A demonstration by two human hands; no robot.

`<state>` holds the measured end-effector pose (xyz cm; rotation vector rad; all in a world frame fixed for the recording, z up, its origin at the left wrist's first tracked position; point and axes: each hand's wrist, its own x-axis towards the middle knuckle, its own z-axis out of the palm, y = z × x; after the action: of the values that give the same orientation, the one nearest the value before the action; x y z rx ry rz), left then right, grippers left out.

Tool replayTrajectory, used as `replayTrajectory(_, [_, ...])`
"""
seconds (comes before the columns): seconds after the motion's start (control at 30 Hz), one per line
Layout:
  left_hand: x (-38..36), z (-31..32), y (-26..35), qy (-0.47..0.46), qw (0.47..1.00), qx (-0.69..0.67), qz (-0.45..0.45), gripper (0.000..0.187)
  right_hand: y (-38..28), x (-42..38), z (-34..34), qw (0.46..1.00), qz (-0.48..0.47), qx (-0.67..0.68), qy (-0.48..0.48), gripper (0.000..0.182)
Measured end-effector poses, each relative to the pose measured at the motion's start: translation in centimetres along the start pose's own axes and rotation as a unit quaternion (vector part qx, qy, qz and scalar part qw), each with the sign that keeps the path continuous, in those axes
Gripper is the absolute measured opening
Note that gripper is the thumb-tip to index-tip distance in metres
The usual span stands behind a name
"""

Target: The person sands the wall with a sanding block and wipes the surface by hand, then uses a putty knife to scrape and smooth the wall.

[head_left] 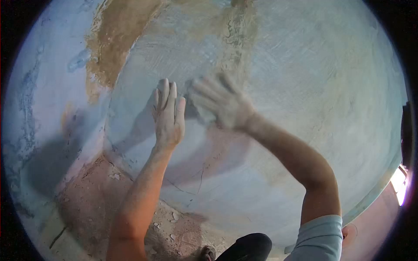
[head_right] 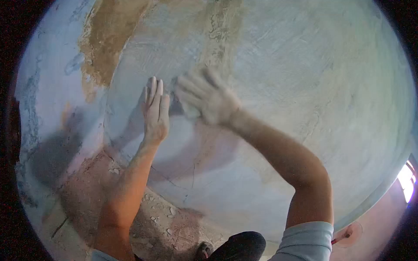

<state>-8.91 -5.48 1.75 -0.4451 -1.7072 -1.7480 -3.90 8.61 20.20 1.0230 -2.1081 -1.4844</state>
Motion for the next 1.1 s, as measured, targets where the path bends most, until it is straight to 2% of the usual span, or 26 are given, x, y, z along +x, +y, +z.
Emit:
replayTrajectory(0.03, [-0.2, 0.1, -0.3, 0.003, 1.0, 0.001, -0.001, 0.068, 3.1, 0.9, -0.5, 0.994, 0.081, 0.06, 0.052, 0.08])
replayTrajectory(0.1, [-0.1, 0.1, -0.6, 0.008, 1.0, 0.004, 0.0, 0.068, 7.7, 2.3, -2.3, 0.964, 0.204, -0.139, 0.104, 0.074])
replayTrajectory(0.2, [0.2, 0.0, -0.7, 0.025, 0.999, -0.01, -0.021, 0.069, 7.2, 3.0, -2.2, 0.929, 0.297, -0.067, 0.211, 0.069])
replayTrajectory(0.27, [0.6, -0.3, -1.1, 0.04, 0.998, -0.034, -0.019, 0.07, 2.4, 2.4, -0.9, 0.947, 0.267, -0.147, 0.098, 0.067])
replayTrajectory(0.33, [0.7, -1.1, -0.8, 0.037, 0.998, -0.03, -0.026, 0.069, -5.1, 0.7, -0.1, 0.987, 0.148, 0.019, 0.052, 0.065])
replayTrajectory(0.37, [0.6, -1.5, -0.6, 0.036, 0.998, -0.03, -0.03, 0.068, -8.6, -0.5, 2.1, 0.993, 0.094, 0.041, 0.051, 0.069])
replayTrajectory(0.4, [0.4, -1.7, -0.7, 0.03, 0.999, -0.02, -0.028, 0.067, -11.3, -1.4, 2.7, 0.999, 0.029, 0.024, -0.006, 0.072])
replayTrajectory(0.47, [0.1, -1.8, -1.0, 0.019, 1.0, -0.008, -0.018, 0.065, -12.4, -3.0, 3.7, 0.994, -0.078, 0.022, -0.073, 0.075])
replayTrajectory(0.53, [-0.4, -1.5, -0.3, -0.003, 1.0, 0.012, -0.002, 0.064, -11.2, -4.3, 3.9, 0.981, -0.16, 0.061, -0.086, 0.078])
replayTrajectory(0.6, [-0.4, -1.4, -0.4, -0.02, 0.999, 0.032, 0.031, 0.062, -6.2, -3.2, 2.8, 0.992, -0.073, 0.065, -0.08, 0.077])
replayTrajectory(0.7, [-1.0, -0.7, -0.2, -0.029, 0.998, 0.027, 0.05, 0.061, 4.5, 0.5, -5.0, 0.99, 0.121, -0.021, -0.072, 0.073])
replayTrajectory(0.73, [-1.2, -0.6, 0.3, -0.04, 0.998, 0.037, 0.042, 0.062, 8.7, 0.0, -3.8, 0.986, 0.156, -0.056, 0.021, 0.069])
replayTrajectory(0.77, [-1.3, -0.4, 0.5, -0.043, 0.996, 0.057, 0.049, 0.061, 13.5, 0.7, -3.9, 0.971, 0.22, -0.074, 0.063, 0.068])
replayTrajectory(0.8, [-1.5, -0.2, 0.7, -0.047, 0.994, 0.078, 0.053, 0.061, 16.5, 0.8, -6.6, 0.921, 0.276, -0.274, -0.023, 0.062])
replayTrajectory(0.87, [-1.8, -0.1, 1.4, -0.059, 0.993, 0.086, 0.05, 0.06, 25.6, -0.8, -5.6, 0.898, 0.369, -0.093, 0.22, 0.063])
replayTrajectory(0.97, [-1.8, 0.3, 1.4, -0.066, 0.992, 0.093, 0.05, 0.061, 24.5, 1.1, -5.6, 0.863, 0.444, -0.133, 0.202, 0.062])
replayTrajectory(1.0, [-1.9, 0.2, 1.6, -0.071, 0.993, 0.084, 0.04, 0.063, 21.5, 1.6, -5.4, 0.888, 0.39, -0.154, 0.188, 0.066])
replayTrajectory(1.07, [-1.6, 0.1, 1.8, -0.076, 0.995, 0.063, 0.021, 0.067, 14.2, 2.8, -4.7, 0.939, 0.293, -0.153, 0.092, 0.072])
replayTrajectory(1.1, [-1.5, 0.2, 1.8, -0.067, 0.997, 0.038, 0.011, 0.068, 9.7, 2.8, -4.7, 0.967, 0.213, -0.127, 0.057, 0.079])
